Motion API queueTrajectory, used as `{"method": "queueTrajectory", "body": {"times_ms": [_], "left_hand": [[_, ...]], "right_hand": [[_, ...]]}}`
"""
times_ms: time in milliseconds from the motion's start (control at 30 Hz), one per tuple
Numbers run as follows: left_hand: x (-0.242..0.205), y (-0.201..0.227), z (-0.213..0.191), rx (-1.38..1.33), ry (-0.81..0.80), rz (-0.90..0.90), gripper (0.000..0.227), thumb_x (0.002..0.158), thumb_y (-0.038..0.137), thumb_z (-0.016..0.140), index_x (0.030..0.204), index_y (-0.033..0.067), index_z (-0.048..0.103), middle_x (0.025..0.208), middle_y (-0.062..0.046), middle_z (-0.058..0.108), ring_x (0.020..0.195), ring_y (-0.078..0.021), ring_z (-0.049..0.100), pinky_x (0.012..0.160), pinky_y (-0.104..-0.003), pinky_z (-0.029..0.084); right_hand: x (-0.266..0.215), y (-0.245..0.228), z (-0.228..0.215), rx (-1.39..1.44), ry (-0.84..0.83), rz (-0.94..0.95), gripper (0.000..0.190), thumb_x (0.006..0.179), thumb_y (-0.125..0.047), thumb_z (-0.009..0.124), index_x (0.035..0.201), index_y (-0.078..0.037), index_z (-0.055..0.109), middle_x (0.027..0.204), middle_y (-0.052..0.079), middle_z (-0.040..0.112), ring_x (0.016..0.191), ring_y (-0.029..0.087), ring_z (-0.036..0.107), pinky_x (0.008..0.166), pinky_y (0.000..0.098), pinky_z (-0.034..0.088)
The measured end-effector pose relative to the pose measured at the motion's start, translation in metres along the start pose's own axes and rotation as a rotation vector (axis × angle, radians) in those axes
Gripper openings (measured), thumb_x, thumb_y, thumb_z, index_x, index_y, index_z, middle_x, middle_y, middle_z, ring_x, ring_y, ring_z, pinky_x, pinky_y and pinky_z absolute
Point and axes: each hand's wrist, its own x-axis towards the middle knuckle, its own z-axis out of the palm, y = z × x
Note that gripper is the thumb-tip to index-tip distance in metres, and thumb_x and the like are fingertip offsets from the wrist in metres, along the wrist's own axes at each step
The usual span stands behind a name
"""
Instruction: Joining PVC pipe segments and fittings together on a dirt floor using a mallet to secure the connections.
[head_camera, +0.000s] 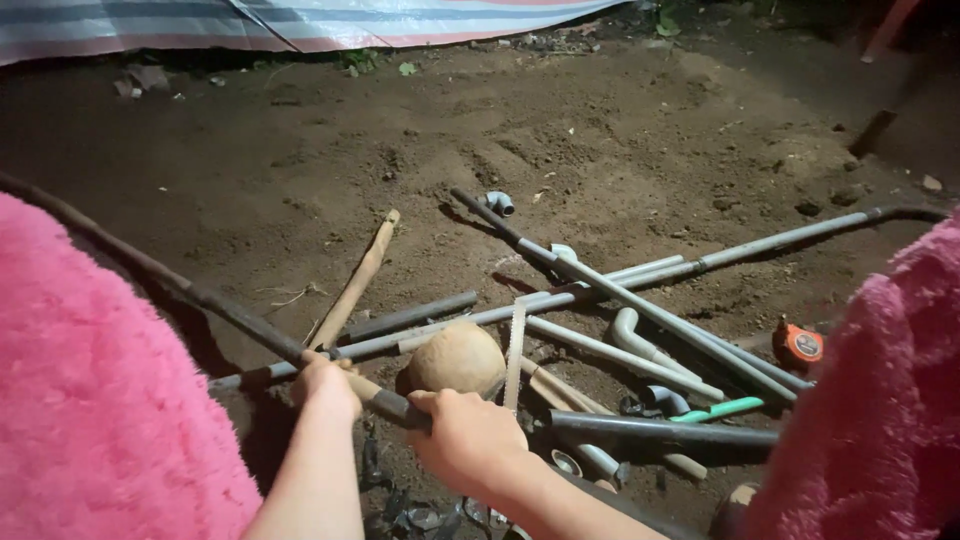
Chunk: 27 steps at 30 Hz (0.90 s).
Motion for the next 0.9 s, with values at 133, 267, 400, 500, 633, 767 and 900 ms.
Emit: {"method": "queueTrajectory", "body": {"times_ms": [133, 267, 400, 500, 633, 767, 900], "left_hand": [[0.025, 0.017, 0.004, 0.129, -0.021, 0.133, 0.009, 0.095, 0.016, 0.060, 0.096, 0.0083, 0.063, 0.075, -0.006, 0.069, 0.058, -0.0153, 0.066, 0.051, -0.033, 0.058], [0.172, 0.017, 0.023, 0.193, -0.362, -0.079, 0.016, 0.101, 0.009, 0.041, 0.102, -0.0005, 0.054, 0.073, -0.004, 0.054, 0.057, -0.0159, 0.058, 0.057, -0.033, 0.059], [0.178, 0.047, 0.027, 0.208, -0.314, -0.124, 0.008, 0.104, 0.007, 0.047, 0.103, -0.0005, 0.049, 0.083, -0.015, 0.062, 0.060, -0.0218, 0.061, 0.052, -0.030, 0.057], [0.119, 0.060, 0.023, 0.222, -0.217, -0.113, 0.024, 0.100, 0.012, 0.057, 0.081, 0.0190, 0.045, 0.070, 0.003, 0.041, 0.055, -0.0086, 0.041, 0.054, -0.030, 0.053], [0.065, 0.055, 0.019, 0.090, -0.206, -0.159, 0.027, 0.111, 0.032, 0.062, 0.091, 0.0193, 0.050, 0.062, 0.007, 0.032, 0.049, -0.0071, 0.023, 0.045, -0.020, 0.028], [0.052, 0.037, 0.020, 0.062, -0.198, -0.152, 0.020, 0.105, 0.014, 0.046, 0.086, 0.0188, 0.043, 0.058, 0.007, 0.035, 0.045, -0.0041, 0.026, 0.040, -0.019, 0.028], [0.024, 0.033, 0.011, 0.041, -0.231, -0.129, 0.022, 0.102, 0.012, 0.044, 0.082, 0.0180, 0.038, 0.061, 0.008, 0.036, 0.047, -0.0024, 0.029, 0.042, -0.018, 0.024]], "right_hand": [[0.007, 0.014, 0.009, -0.123, 0.070, -0.121, 0.043, 0.099, -0.042, 0.057, 0.141, -0.034, 0.062, 0.113, 0.012, 0.074, 0.105, 0.042, 0.068, 0.086, 0.0575, 0.055], [-0.008, 0.018, -0.007, -0.109, 0.017, -0.223, 0.064, 0.095, -0.032, 0.053, 0.159, -0.039, 0.051, 0.119, 0.020, 0.071, 0.109, 0.048, 0.065, 0.090, 0.0620, 0.052], [-0.023, 0.018, -0.020, -0.073, -0.029, -0.239, 0.071, 0.095, -0.031, 0.046, 0.165, -0.044, 0.046, 0.122, 0.022, 0.070, 0.108, 0.051, 0.065, 0.091, 0.0619, 0.052], [-0.025, 0.019, -0.016, -0.084, 0.020, -0.293, 0.068, 0.096, -0.031, 0.050, 0.161, -0.049, 0.047, 0.108, 0.021, 0.073, 0.096, 0.051, 0.069, 0.082, 0.0621, 0.055], [-0.019, 0.025, -0.001, -0.165, 0.128, -0.304, 0.062, 0.101, -0.040, 0.057, 0.161, -0.048, 0.049, 0.098, 0.018, 0.076, 0.090, 0.046, 0.071, 0.080, 0.0576, 0.054], [-0.020, 0.023, -0.006, -0.110, 0.084, -0.175, 0.058, 0.098, -0.047, 0.059, 0.155, -0.052, 0.055, 0.108, 0.015, 0.076, 0.105, 0.042, 0.069, 0.093, 0.0539, 0.051], [-0.034, 0.011, -0.026, -0.007, -0.039, -0.046, 0.062, 0.096, -0.048, 0.054, 0.158, -0.057, 0.052, 0.124, 0.013, 0.072, 0.117, 0.041, 0.066, 0.101, 0.0508, 0.050]]}}
